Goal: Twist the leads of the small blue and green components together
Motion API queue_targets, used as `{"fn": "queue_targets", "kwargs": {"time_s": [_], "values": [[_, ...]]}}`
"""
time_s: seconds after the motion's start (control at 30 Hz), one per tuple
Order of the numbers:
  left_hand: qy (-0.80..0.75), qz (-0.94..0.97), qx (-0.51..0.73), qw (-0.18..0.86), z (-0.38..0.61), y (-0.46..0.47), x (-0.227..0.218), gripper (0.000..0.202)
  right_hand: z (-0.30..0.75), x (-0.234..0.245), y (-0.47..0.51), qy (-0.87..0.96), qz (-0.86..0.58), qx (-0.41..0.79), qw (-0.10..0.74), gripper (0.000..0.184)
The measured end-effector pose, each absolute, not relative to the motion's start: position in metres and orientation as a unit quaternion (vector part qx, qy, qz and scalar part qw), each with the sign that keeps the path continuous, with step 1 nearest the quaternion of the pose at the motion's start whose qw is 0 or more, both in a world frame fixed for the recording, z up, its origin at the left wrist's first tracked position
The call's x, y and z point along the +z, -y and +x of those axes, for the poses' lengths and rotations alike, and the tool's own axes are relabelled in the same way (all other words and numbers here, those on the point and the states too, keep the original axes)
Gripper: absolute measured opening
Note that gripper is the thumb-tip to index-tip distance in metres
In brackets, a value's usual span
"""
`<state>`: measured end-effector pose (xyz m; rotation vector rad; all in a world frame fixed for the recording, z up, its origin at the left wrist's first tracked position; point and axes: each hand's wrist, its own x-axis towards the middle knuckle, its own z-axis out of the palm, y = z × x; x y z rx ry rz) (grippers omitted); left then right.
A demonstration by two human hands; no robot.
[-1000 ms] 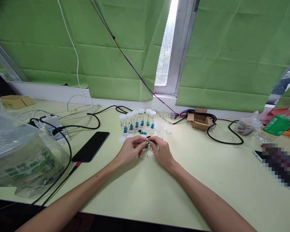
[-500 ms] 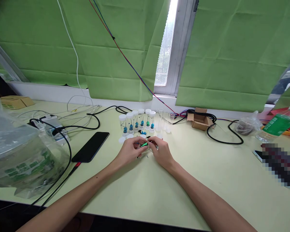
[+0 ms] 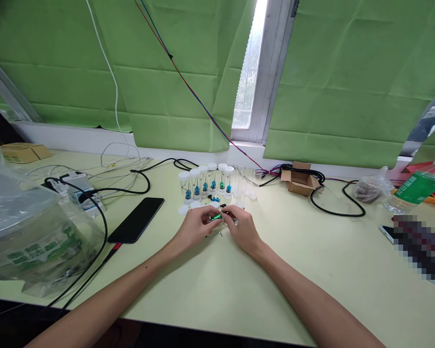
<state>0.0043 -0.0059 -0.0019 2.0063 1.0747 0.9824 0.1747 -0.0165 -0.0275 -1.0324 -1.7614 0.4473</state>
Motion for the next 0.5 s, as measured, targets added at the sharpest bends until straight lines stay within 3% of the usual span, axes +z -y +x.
{"fn": "queue_targets", "kwargs": {"time_s": [0.5], "values": [[-0.411, 0.786, 0.359, 0.291, 0.0046, 0.0064, -0.0038, 0.019, 0.1753, -0.0329, 0.0137, 0.739, -0.436, 0.19, 0.477, 0.014]]}}
